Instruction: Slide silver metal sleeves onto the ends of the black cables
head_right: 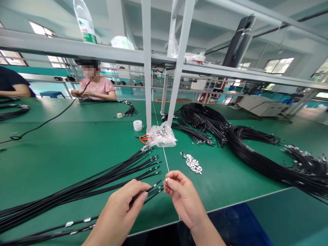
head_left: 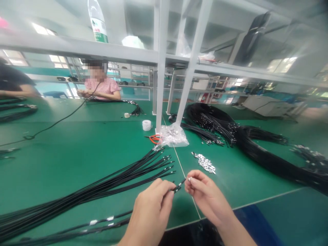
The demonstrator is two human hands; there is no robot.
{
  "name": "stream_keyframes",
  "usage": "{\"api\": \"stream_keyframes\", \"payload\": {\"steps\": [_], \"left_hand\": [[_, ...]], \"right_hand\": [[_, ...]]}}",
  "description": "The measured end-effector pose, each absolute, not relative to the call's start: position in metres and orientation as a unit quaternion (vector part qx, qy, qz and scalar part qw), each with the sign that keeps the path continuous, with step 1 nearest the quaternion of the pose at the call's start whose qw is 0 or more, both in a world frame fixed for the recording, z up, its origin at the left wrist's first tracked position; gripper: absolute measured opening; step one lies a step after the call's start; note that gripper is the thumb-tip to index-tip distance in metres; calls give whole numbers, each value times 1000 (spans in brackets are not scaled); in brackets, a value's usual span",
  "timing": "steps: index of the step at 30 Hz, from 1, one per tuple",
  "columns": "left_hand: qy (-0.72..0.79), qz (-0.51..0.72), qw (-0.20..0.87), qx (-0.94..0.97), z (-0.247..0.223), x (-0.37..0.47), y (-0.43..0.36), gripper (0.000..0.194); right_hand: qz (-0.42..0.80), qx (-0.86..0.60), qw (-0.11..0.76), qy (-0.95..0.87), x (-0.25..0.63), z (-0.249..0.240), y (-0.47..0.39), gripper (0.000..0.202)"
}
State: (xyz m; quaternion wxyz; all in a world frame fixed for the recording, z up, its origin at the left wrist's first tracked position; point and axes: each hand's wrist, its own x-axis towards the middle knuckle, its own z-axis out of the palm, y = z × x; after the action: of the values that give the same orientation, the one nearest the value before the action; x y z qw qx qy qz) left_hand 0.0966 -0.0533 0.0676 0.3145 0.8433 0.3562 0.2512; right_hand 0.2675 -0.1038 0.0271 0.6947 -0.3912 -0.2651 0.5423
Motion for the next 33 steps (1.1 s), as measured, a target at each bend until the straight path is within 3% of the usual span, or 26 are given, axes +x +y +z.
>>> {"api": "stream_keyframes", "payload": {"steps": [14,19,27,33], "left_hand": [[359,190,282,869,68,92,-62,26],[364,169,256,880,67,92,-60,26],[325,212,394,833,67,91,-54,21],[326,206,422,820,60,87,-53,19]], "right_hand": [[521,-430,669,-311,262,29,-113,12],[462,-542,581,-394,263,29,-114,14],[559,-501,529,-396,252,30,-112,15],[473,-573,529,-408,248,11,-115,24]]}}
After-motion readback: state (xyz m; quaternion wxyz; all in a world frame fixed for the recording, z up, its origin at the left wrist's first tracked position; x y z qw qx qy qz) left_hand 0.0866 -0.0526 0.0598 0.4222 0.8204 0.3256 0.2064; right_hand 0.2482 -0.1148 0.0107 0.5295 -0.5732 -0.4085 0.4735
